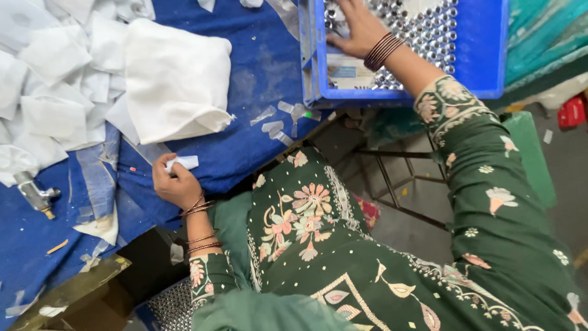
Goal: The person repeatedly picks small white fabric pieces and metal rings from a table, inserts the rings into the fabric, and places the assembled units into a blue tray. The process is continuous and repetitive throughout the clip.
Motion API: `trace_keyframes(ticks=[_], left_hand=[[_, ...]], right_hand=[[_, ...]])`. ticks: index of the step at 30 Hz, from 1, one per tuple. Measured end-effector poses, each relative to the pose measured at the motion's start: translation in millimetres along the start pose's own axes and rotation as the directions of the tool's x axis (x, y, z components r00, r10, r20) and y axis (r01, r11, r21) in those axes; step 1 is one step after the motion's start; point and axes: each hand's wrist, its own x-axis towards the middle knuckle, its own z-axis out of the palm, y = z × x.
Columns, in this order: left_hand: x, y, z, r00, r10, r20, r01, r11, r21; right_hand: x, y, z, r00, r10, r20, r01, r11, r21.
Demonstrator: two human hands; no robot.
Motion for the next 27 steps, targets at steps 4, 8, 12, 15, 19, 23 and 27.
trace_keyframes(ticks=[4, 8, 12, 15, 19, 23, 27], left_hand=[[4, 8, 3, 0.994, 0.098, -0.042, -0.096, 0.994, 0.044], [3, 10, 4, 0.999, 0.041, -0.034, -0.041, 0.999, 0.019], [1, 9, 2, 0.998, 0.05, -0.028, -0.049, 0.998, 0.035], [2, 9, 1, 0.996, 0.084, -0.025, -0.083, 0.995, 0.046], [3, 10, 1, 0.998, 0.067, -0.014, -0.066, 0.996, 0.062], [3, 10, 2, 0.997, 0.071, -0.023, -0.068, 0.993, 0.1], [2, 10, 2, 0.999, 0.04, -0.017, -0.038, 0.993, 0.111]], right_hand=[[14, -2, 8, 0.998, -0.053, 0.032, 0.055, 0.996, -0.065], [15, -6, 9, 1.0, -0.024, 0.017, 0.026, 0.992, -0.122], [21, -3, 25, 0.998, 0.019, -0.052, -0.03, 0.978, -0.205], [27, 6, 35, 0.994, 0.075, -0.082, -0.093, 0.961, -0.259], [32, 15, 39, 0.991, -0.024, -0.134, -0.034, 0.907, -0.42], [31, 21, 39, 0.989, -0.099, -0.107, 0.051, 0.922, -0.384], [28, 23, 39, 0.999, -0.01, -0.04, -0.006, 0.917, -0.398]])
